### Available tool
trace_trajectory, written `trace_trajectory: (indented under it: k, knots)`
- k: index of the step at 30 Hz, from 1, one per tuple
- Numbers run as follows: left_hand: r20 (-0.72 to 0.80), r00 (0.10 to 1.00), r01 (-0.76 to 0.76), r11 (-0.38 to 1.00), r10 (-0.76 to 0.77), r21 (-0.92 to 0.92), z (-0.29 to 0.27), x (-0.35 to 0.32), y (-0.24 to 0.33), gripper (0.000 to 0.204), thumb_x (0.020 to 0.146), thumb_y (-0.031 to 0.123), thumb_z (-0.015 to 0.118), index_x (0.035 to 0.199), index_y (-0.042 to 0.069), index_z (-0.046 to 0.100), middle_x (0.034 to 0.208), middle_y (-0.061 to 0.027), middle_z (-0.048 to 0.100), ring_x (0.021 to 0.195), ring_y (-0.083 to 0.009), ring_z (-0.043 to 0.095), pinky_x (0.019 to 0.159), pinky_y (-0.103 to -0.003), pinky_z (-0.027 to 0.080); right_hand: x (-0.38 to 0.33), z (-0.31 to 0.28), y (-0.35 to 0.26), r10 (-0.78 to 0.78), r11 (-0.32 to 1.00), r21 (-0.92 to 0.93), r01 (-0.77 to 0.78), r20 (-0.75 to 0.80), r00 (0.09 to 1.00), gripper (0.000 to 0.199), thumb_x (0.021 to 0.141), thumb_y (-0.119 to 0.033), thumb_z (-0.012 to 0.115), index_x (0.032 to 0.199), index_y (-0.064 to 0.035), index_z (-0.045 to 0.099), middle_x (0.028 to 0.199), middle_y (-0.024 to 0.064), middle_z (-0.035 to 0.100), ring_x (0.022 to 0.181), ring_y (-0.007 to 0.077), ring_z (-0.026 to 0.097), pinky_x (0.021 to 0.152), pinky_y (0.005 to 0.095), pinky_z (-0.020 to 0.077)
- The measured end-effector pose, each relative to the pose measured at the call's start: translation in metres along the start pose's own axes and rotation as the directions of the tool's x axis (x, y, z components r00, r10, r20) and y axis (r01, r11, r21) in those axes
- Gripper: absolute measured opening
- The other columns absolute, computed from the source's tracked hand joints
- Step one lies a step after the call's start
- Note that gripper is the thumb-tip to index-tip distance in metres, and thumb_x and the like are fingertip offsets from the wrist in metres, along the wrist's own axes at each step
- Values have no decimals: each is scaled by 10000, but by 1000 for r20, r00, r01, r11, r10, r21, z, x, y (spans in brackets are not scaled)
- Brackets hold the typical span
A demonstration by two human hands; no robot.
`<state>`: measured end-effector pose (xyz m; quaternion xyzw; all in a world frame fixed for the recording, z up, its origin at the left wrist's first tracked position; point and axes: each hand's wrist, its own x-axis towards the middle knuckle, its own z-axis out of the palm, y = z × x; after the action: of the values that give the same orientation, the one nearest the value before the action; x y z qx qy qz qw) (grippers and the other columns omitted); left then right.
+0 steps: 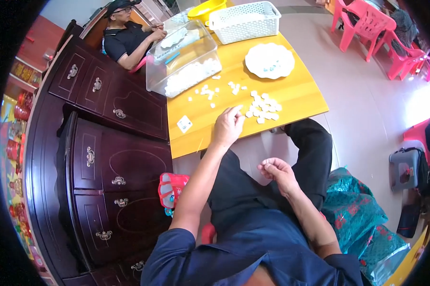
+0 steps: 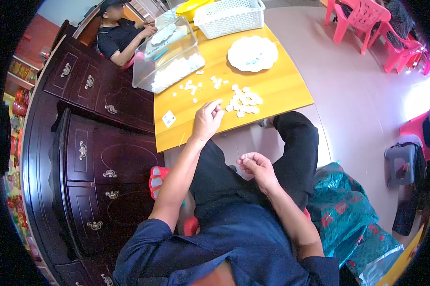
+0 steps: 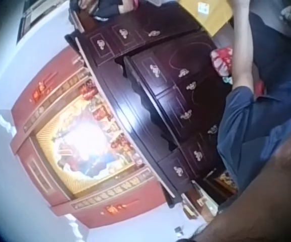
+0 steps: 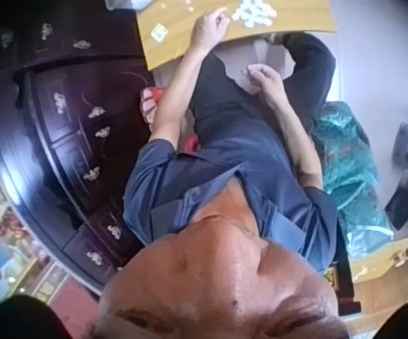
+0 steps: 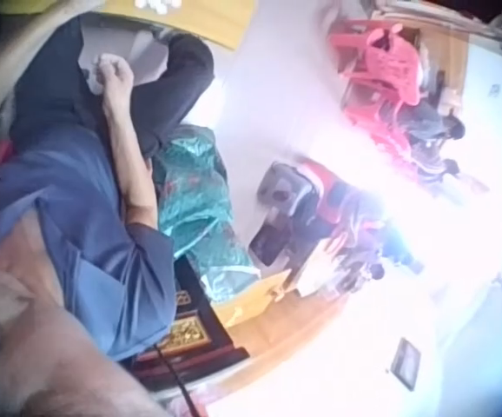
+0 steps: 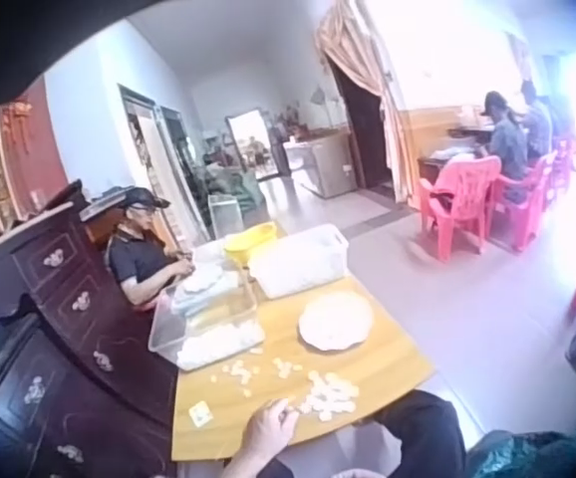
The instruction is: Assembling small white plastic components by hand at a table.
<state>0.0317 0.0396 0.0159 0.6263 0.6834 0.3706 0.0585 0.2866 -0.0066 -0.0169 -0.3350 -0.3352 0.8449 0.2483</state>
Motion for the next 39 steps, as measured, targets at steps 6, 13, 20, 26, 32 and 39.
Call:
trace_trajectory:
  k: [6, 13, 20, 26, 32, 39]
  knots:
    - [-72, 971, 237, 908, -226, 345, -29, 2, -26, 425, 898, 192, 628, 1279, 17, 564, 1122, -210, 607, 1022, -365, 631, 861, -464, 523, 3, -3, 4, 2, 1000, -19, -1, 7, 1000, 101, 984, -114, 588, 1036, -59, 654, 977, 56, 721, 782, 83, 625, 727, 228, 504]
    - [-58, 971, 233, 849, -234, 474, -33, 9, -34, 413, 930, 239, 595, 1281, 25, 565, 1089, -203, 604, 995, -383, 633, 848, -475, 528, 2, 0, 4, 14, 999, -32, -13, 38, 999, 94, 982, -139, 601, 1025, -70, 649, 980, 34, 715, 801, 67, 617, 716, 209, 488]
    - [-115, 975, 218, 898, -188, 382, -28, 3, -42, 331, 907, 195, 624, 1190, 23, 636, 1012, -187, 623, 945, -367, 638, 826, -455, 519, 0, -1, 3, 22, 999, -29, -21, 30, 999, 100, 985, -119, 588, 1035, -58, 651, 985, 40, 716, 801, 73, 621, 739, 220, 506]
    - [-160, 983, 141, 943, -96, 302, -27, -17, -36, 244, 880, 148, 642, 1091, 32, 687, 952, -158, 635, 912, -348, 630, 815, -441, 511, 1, -1, 5, 14, 999, -40, -13, 31, 999, 99, 986, -107, 582, 1032, -52, 651, 984, 45, 716, 796, 78, 623, 750, 233, 514]
    - [-245, 969, 83, 975, -31, 204, -31, -43, -21, 89, 839, 108, 681, 919, 70, 682, 833, -113, 636, 824, -326, 630, 749, -422, 509, 6, -4, 7, 16, 996, -93, -13, 22, 1000, 109, 983, -102, 581, 1050, -44, 646, 991, 53, 711, 828, 90, 626, 782, 247, 516]
    - [-208, 974, 135, 963, -87, 234, -34, -40, -23, 76, 839, 105, 666, 865, 75, 601, 833, -107, 615, 820, -330, 620, 719, -456, 488, 38, 50, -17, -213, 896, -368, 249, 135, 968, 153, 968, -119, 595, 1023, 18, 637, 937, 55, 708, 830, 106, 632, 773, 247, 507]
